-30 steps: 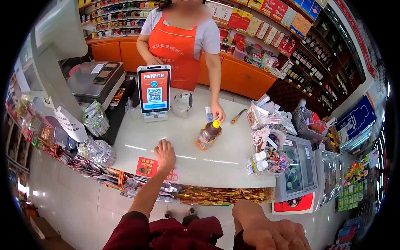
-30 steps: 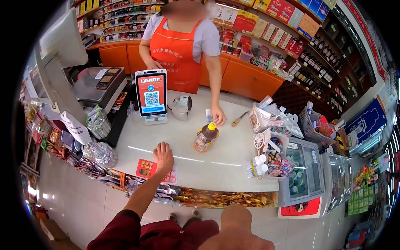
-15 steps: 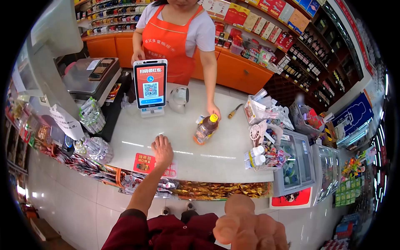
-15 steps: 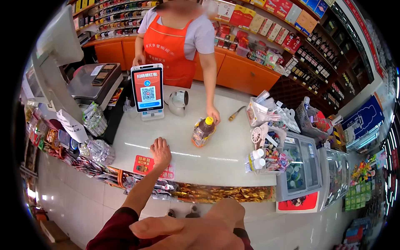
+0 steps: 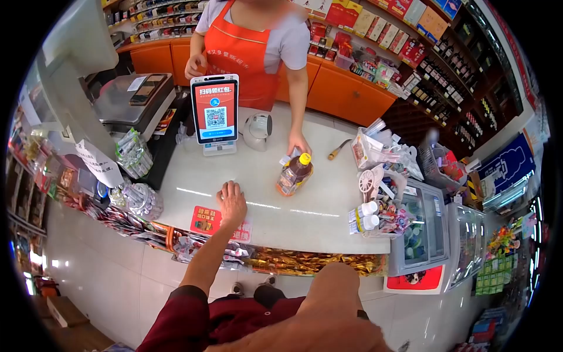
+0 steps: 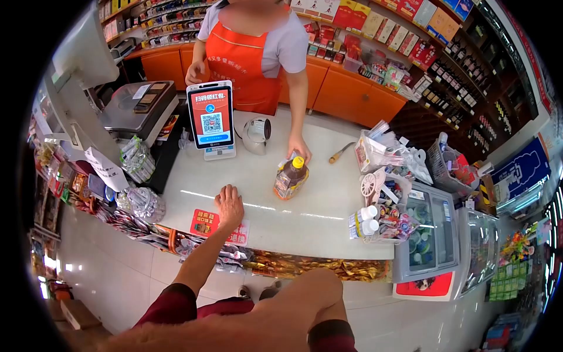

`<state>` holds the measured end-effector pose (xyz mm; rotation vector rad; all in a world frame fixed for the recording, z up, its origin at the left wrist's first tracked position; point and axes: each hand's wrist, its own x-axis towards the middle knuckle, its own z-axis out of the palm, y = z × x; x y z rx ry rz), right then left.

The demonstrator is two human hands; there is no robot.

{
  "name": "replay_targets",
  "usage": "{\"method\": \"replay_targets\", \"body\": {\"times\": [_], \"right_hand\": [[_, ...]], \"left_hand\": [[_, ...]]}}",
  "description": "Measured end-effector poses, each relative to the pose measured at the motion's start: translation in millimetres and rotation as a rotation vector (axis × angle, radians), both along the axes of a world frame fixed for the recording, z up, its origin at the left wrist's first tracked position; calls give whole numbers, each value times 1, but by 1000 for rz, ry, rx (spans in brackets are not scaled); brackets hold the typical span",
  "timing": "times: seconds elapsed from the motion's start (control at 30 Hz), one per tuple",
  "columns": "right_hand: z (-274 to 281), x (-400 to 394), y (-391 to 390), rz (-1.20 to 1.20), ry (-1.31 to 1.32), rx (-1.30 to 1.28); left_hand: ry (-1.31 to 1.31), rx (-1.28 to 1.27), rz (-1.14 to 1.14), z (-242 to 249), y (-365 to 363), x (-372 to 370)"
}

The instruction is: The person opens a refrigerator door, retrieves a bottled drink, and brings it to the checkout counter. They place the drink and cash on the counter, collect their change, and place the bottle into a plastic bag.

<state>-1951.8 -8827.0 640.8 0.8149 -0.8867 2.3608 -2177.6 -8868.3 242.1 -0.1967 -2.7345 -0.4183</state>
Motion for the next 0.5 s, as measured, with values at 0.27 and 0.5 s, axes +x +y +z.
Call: {"method": "replay_targets", "body": {"times": [0.27, 0.5], "right_hand": [[12, 2, 25, 111, 25, -17], [15, 5, 57, 227, 10, -28]], "left_hand": [[-28, -3, 36, -3, 1, -3], [-23, 16, 63, -11, 1, -5]]}}
